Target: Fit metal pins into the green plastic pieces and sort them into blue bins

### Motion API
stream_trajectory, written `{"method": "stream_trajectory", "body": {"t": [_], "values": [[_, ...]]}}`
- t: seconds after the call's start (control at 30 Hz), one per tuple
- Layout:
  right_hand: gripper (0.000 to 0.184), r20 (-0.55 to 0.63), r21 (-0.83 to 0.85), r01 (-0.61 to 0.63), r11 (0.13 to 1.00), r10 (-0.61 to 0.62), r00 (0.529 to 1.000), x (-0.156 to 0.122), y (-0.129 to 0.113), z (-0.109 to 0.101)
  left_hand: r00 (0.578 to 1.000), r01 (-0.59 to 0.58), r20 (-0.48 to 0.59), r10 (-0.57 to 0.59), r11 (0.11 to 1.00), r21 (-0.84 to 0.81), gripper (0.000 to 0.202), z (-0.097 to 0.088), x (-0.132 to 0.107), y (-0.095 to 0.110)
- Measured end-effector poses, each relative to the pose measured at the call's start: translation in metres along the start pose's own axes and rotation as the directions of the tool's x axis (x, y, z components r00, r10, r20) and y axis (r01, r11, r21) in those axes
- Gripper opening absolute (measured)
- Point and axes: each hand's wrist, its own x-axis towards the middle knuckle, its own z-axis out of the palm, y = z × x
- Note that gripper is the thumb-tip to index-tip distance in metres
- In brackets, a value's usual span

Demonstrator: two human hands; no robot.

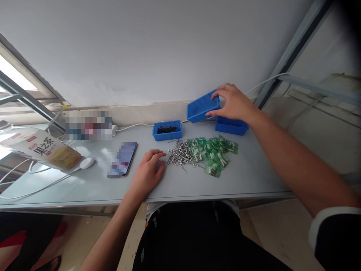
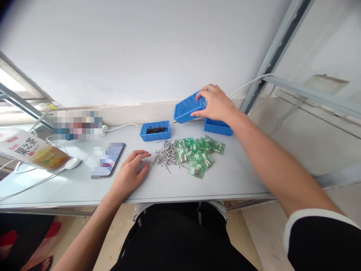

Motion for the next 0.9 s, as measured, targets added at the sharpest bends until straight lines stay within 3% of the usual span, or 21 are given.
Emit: {"method": "stream_trajectory", "body": {"t": [0.23, 0.43, 0.5, 0.63, 0.73, 0.9], "values": [[0.067, 0.164, -0.068, -0.019, 0.998, 0.03, 0.986, 0.001, 0.036, 0.036, 0.998, 0.007, -0.06, -0.006, 1.0, 0.021, 0.03, -0.011, 0.017, 0.002], [0.071, 0.281, -0.183, 0.016, 0.983, 0.037, 0.959, -0.005, 0.05, 0.067, 0.99, -0.038, -0.128, 0.055, 0.991, 0.127, 0.037, -0.024, 0.081, -0.014], [0.069, 0.309, -0.206, 0.023, 0.978, 0.042, 0.95, -0.008, 0.051, 0.072, 0.995, -0.05, -0.08, 0.063, 0.986, 0.158, 0.04, -0.02, 0.103, -0.024], [0.068, 0.284, -0.153, 0.037, 0.987, 0.009, 0.959, -0.013, 0.04, 0.071, 1.0, 0.015, 0.023, -0.021, 0.971, 0.239, 0.025, -0.004, 0.132, -0.041], [0.069, 0.233, -0.069, 0.079, 0.994, -0.061, 0.97, -0.014, 0.024, 0.062, 0.996, 0.032, 0.075, -0.047, 0.982, 0.187, 0.017, 0.005, 0.139, -0.05], [0.067, 0.185, 0.102, 0.112, 0.988, -0.129, 0.974, -0.015, -0.015, 0.042, 0.994, 0.079, -0.082, -0.076, 0.996, 0.039, 0.014, 0.001, 0.138, -0.049]]}}
